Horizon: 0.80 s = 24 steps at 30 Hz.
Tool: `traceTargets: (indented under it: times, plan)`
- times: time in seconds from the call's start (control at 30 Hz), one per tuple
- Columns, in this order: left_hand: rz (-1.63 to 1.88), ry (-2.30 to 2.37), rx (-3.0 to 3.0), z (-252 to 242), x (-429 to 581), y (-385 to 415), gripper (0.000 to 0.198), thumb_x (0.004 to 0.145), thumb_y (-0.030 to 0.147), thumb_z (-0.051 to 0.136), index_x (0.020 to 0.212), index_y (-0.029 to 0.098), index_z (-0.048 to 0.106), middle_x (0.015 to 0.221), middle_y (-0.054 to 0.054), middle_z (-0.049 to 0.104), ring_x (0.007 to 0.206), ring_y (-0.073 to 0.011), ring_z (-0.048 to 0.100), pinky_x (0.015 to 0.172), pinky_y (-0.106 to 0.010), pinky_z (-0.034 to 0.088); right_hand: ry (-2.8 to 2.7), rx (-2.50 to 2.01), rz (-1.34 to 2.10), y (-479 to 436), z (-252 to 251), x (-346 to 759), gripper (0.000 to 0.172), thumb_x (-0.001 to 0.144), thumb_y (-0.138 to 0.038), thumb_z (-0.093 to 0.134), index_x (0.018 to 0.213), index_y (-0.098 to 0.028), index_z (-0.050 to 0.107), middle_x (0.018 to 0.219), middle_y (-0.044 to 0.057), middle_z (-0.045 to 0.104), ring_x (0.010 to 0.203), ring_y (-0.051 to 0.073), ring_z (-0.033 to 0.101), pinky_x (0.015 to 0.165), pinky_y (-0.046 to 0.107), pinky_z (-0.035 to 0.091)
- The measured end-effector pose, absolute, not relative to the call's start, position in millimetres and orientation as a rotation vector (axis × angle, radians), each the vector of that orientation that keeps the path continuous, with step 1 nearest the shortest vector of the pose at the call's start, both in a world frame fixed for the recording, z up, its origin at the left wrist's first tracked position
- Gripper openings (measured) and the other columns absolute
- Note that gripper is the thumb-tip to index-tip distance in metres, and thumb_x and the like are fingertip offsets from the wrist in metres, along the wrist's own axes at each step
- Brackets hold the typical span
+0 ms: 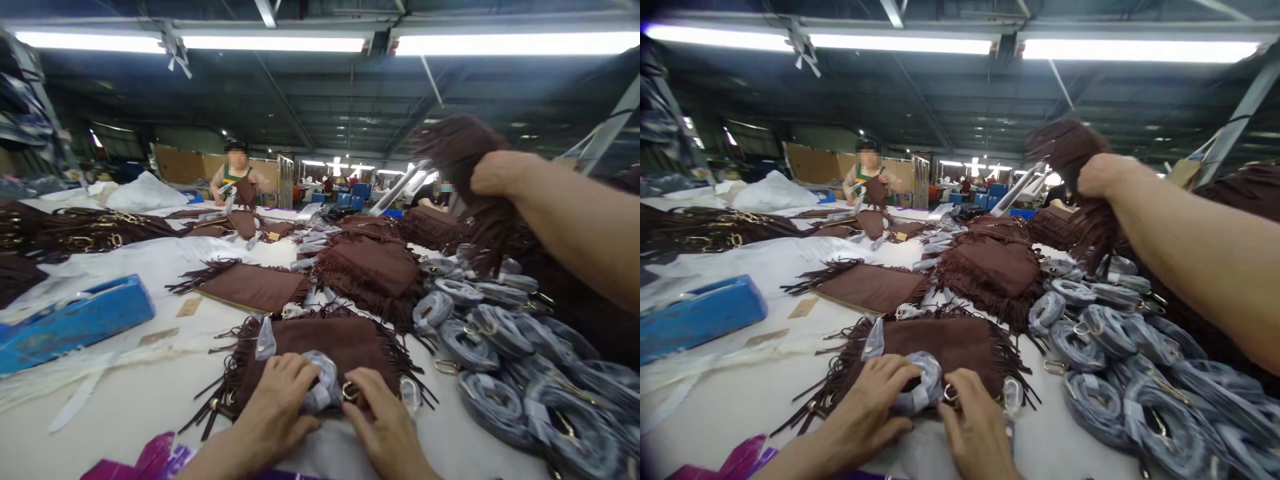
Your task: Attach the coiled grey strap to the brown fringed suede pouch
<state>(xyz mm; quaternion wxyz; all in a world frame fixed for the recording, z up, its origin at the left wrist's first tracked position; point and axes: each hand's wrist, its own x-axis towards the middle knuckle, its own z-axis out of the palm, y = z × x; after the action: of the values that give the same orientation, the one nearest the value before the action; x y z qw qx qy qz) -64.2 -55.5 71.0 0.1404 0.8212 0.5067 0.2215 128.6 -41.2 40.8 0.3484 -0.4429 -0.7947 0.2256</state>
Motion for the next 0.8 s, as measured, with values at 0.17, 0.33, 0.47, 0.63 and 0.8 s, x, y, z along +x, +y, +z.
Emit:
traceTargets:
  times: [0.17,0.33,0.47,0.63,0.8]
  plan:
    - [0.615,1.374,2.189,68.2,-101.6,-63.3,0.067,0.060,0.009,0.051,0.125,0.019,0.037,0.136,-0.008,0.035,0.124,-0.0230,0.033,0.104,-0.040,0.028,-2.403,-1.127,0.251,-48.5,51.9,88.5,0.035,0.073,-0.024,0.062,0.107,-0.026,0.056,0.122,0.004,0.052,0.110,0.026,0.042,0.092,0.044,0.034]
    - [0.767,1.413,2.125,55.3,-115.3,-54.8,0.048,0.073,0.008,0.035,0.120,0.017,0.043,0.119,-0.007,0.054,0.111,-0.0173,0.049,0.098,-0.034,0.038,-2.321,-1.086,0.556,-39.0,62.0,90.0,0.017,0.069,-0.016,0.066,0.084,-0.021,0.062,0.114,0.003,0.052,0.107,0.020,0.043,0.091,0.032,0.037]
    - [0.569,1.422,2.519,47.2,-112.9,-53.9,0.057,0.068,0.006,0.049,0.123,0.022,0.044,0.130,-0.007,0.046,0.119,-0.0229,0.040,0.100,-0.042,0.034,-2.123,-0.994,0.871,-42.7,74.8,126.5,0.016,0.071,-0.015,0.062,0.085,-0.022,0.063,0.115,0.005,0.050,0.115,0.019,0.042,0.096,0.030,0.034]
    - [0.337,1.392,2.831,45.0,-99.6,-44.5,0.025,0.077,0.018,0.057,0.103,0.020,0.054,0.103,-0.005,0.059,0.096,-0.0223,0.053,0.078,-0.037,0.044,-2.183,-0.971,0.730,-55.9,70.3,161.3,0.015,0.073,-0.018,0.062,0.087,-0.022,0.062,0.117,0.007,0.051,0.112,0.021,0.048,0.093,0.030,0.040]
    - [0.402,1.554,3.051,51.8,-90.1,-26.3,0.016,0.084,0.008,0.040,0.073,0.016,0.051,0.073,-0.005,0.055,0.067,-0.0205,0.051,0.058,-0.031,0.042,-2.496,-0.672,0.148,-67.5,37.2,152.9,0.021,0.080,-0.011,0.052,0.096,-0.025,0.057,0.115,0.005,0.059,0.113,0.018,0.050,0.096,0.027,0.039]
